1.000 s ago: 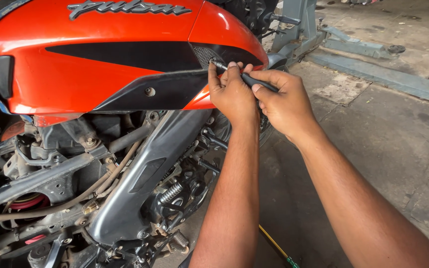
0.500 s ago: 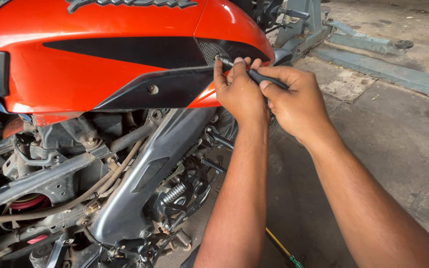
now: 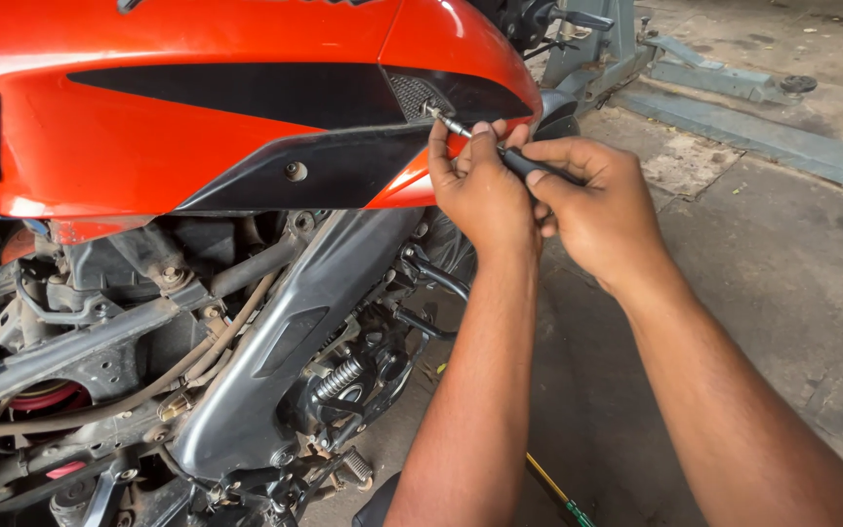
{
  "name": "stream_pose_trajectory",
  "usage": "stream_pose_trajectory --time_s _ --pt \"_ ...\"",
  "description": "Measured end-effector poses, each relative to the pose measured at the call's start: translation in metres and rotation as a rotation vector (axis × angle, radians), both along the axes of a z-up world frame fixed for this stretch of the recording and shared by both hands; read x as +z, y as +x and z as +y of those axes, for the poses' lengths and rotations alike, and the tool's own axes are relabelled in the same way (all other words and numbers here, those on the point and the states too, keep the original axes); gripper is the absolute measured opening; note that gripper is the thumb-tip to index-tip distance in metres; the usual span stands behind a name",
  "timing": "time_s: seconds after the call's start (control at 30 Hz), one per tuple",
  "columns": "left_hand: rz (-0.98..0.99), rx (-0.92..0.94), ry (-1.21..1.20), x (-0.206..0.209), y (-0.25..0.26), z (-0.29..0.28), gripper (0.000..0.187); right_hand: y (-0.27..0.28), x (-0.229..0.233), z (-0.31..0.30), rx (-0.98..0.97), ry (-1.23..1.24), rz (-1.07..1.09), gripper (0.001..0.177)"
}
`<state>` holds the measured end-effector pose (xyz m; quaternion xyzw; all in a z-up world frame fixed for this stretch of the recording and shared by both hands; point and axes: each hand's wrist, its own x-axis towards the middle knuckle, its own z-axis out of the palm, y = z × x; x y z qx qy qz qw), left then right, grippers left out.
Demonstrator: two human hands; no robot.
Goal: Remove and work on motorcycle side panels and components using various hand tools.
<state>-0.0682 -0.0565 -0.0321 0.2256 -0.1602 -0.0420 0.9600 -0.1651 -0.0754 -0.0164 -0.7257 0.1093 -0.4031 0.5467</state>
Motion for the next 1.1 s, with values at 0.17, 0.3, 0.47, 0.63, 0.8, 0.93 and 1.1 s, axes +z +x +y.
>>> stream_pose_trajectory --time_s 0.17,0.3,0.47,0.63,0.8,0.93,1.1 --pt "-0.034 -0.004 0.020 -0.008 0.000 0.005 0.054 0.006 0.000 -0.006 -0.076 -0.143 0.052 0.024" --pt "-0.042 0.007 0.083 -0.022 0.005 0.010 0.051 0.030 0.011 -0.019 -0.136 -0.329 0.030 0.028" --pt "-0.168 0.023 0.137 -0.052 0.006 0.026 0.046 0.067 0.010 -0.021 0.116 -0.247 -0.028 0.045" --pt "-0.347 -0.015 0.480 -0.103 -0.001 0.070 0.043 0.047 -0.062 -0.031 0.285 -0.073 -0.048 0.033" --pt "-0.630 -0.067 0.880 -0.207 -0.005 0.099 0.041 0.008 -0.207 -0.044 0.369 0.278 -0.003 0.018" --pt "-0.769 -0.171 1.252 -0.313 0.012 0.116 0.043 0.008 -0.369 -0.039 0.232 1.047 0.041 0.010" --pt "-0.551 -0.305 1.597 -0.396 0.037 0.136 0.042 -0.026 -0.570 -0.007 -0.080 0.992 0.492 0.013"
